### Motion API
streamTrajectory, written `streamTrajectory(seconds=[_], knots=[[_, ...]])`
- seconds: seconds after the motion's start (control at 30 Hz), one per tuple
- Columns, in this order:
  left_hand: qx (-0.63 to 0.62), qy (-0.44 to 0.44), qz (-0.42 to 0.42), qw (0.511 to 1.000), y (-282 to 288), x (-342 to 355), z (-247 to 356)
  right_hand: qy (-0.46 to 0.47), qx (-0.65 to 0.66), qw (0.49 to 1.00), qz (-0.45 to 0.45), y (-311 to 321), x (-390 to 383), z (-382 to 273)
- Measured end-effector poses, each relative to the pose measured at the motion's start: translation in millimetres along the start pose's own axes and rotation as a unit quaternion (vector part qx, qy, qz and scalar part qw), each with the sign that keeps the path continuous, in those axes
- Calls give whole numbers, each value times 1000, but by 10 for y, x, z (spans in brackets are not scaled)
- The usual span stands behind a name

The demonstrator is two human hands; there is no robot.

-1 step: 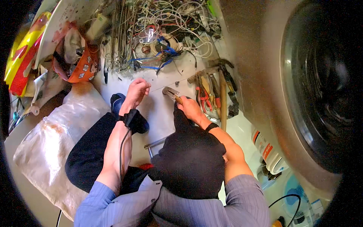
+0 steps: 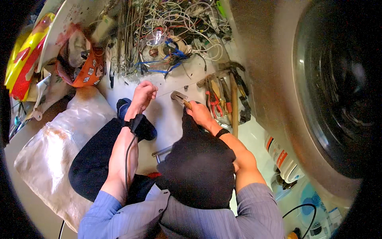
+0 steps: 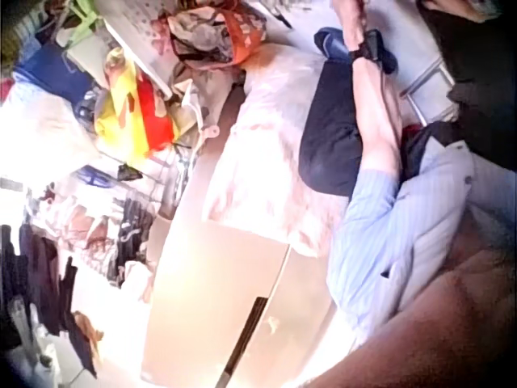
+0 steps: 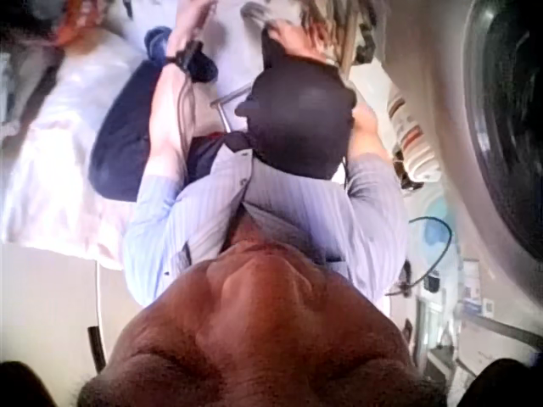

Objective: The recorder uses a hammer and screwdriver to pry open and repair a white remote control while sitting on a floor cluttered with wires.

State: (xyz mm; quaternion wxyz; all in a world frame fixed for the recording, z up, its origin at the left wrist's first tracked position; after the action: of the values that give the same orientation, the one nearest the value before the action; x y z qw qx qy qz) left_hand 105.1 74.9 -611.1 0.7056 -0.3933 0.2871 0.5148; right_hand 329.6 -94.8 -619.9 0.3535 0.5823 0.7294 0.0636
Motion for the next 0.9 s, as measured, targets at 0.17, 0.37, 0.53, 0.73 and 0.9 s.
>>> streamTrajectory(seconds=[0.17,0.37,0.53,0.73,0.9], knots=[[-33,-62,-49,996,-328,-288,517,-22,-2,999,30,81,-158,13],[-1,-151,-43,988,-264,-693,1304,-64,86,980,167,379,-601,-40],[-80,-169,-74,980,-335,-1007,1775,-122,92,957,245,851,-1390,376],[-73,-184,-133,971,-481,-1440,2148,-237,-20,935,265,918,-2566,828],[-28,-180,-113,977,-671,-1825,2195,-335,-55,902,268,582,-3386,1202]])
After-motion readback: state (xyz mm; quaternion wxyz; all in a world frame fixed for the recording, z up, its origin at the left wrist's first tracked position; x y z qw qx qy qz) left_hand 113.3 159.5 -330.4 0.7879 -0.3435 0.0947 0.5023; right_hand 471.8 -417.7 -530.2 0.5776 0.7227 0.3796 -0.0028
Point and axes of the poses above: each hand's wrist, its own x-axis towards the middle knuckle, its own y-axis out of the back of the hand, z = x × y, the point moved 5 cm from there along x, towards the middle knuckle, and after that the axes turned 5 degrees about y, right-handed, at the moved point
